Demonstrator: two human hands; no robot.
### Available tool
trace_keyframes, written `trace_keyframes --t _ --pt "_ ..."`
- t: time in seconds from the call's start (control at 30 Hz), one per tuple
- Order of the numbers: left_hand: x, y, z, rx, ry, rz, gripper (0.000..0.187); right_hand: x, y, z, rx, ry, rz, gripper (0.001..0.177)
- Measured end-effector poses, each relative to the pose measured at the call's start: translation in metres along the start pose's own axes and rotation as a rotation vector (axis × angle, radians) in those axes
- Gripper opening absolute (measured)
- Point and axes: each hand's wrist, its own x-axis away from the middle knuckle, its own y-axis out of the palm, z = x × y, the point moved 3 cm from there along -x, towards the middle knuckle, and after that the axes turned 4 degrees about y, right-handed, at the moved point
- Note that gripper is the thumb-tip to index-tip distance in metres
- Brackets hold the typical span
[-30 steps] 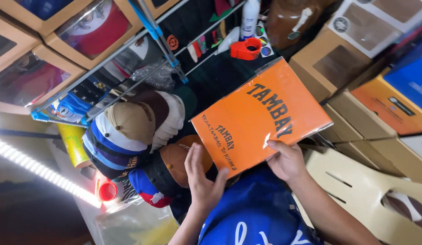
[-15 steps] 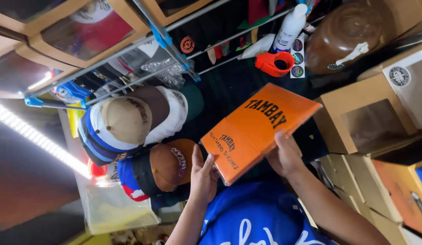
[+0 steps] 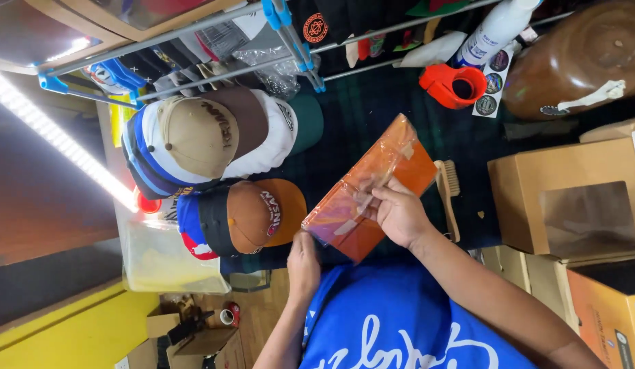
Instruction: The person assembles a collapsible cardboard box by hand and places a baseball cap inside it.
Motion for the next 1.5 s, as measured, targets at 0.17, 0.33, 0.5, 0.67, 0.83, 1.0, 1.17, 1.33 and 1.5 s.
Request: trace_keyframes --t 0.17,0.33,0.5,0.67,0.83,1.0,1.17,1.33,1.5 --pt "0.003 0.001 0.06 -0.587 1.073 0.362 0.098 -0.007 -0.002 0.021 0.063 0.042 0.05 0.012" --pt "-0.046 0.023 0.04 -0.881 1.239 0.363 0.067 -0.008 0.014 0.034 0.11 0.008 0.034 0.021" --pt "-0.075 0.034 0.023 -0.884 1.111 0.338 0.066 -0.014 0.024 0.051 0.134 -0.031 0.007 0.033" --pt "-0.093 0.039 0.004 -0.918 0.932 0.177 0.055 -0.026 0.006 0.077 0.174 -0.16 -0.021 0.053" --pt "-0.094 0.035 -0.006 -0.947 0.786 -0.145 0.05 -0.014 0.001 0.104 0.351 -0.328 0.074 0.075" --pt "-0.093 0.017 0.021 -0.977 0.61 -0.4 0.039 -0.023 -0.011 0.113 0.547 -0.346 0.111 0.085" --pt "-0.094 0.007 0.028 -0.836 0.529 -0.559 0.024 -0.037 -0.048 0.085 1.02 -0.341 0.278 0.065" --pt "-0.093 0.009 0.011 -0.871 0.385 -0.586 0.019 -0.045 -0.068 0.063 1.268 -0.338 0.237 0.053" --pt "-0.073 0.026 0.021 -1.035 0.348 -0.39 0.029 -0.063 -0.076 0.022 1.433 -0.297 0.354 0.06"
